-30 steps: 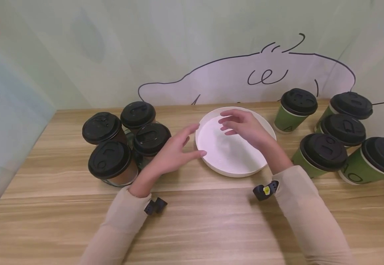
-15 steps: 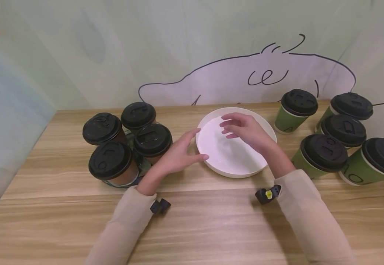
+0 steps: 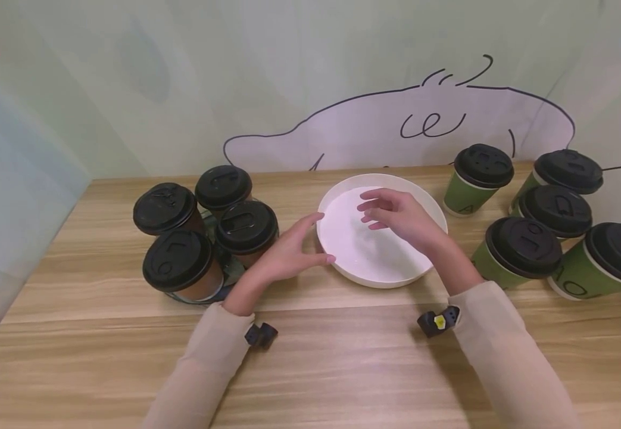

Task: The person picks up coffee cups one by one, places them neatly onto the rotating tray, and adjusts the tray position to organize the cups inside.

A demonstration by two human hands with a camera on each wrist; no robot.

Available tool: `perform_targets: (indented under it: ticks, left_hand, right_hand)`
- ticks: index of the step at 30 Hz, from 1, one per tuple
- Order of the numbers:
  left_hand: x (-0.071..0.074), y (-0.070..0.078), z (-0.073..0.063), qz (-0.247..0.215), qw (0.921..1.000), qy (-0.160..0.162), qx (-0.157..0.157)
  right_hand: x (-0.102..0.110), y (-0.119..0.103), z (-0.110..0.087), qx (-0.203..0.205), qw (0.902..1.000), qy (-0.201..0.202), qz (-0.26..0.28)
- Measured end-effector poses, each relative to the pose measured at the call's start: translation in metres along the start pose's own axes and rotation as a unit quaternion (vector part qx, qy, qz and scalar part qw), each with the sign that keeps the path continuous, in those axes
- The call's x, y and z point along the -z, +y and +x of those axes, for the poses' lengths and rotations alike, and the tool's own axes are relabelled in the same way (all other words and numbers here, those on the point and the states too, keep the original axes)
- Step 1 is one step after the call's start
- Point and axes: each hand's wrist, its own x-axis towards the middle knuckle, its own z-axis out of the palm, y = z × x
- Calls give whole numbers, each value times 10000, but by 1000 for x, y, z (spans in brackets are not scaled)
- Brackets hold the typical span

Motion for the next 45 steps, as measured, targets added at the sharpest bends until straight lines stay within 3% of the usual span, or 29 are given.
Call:
perform_targets:
  ticks: [14,34,45]
  left_hand:
    - [-2,-3,-1,-92,10000,33,0]
    - [-1,-6,-1,-82,10000,15,37]
    - [-1,-5,-1,-34,10000,-40,51]
  right_hand:
    - [6,-5,-9,185,9996,50,-223]
    - [12,-31,-27,-60,9964,414,-741]
    - [24,-29,-46,-230,9924,733,-964]
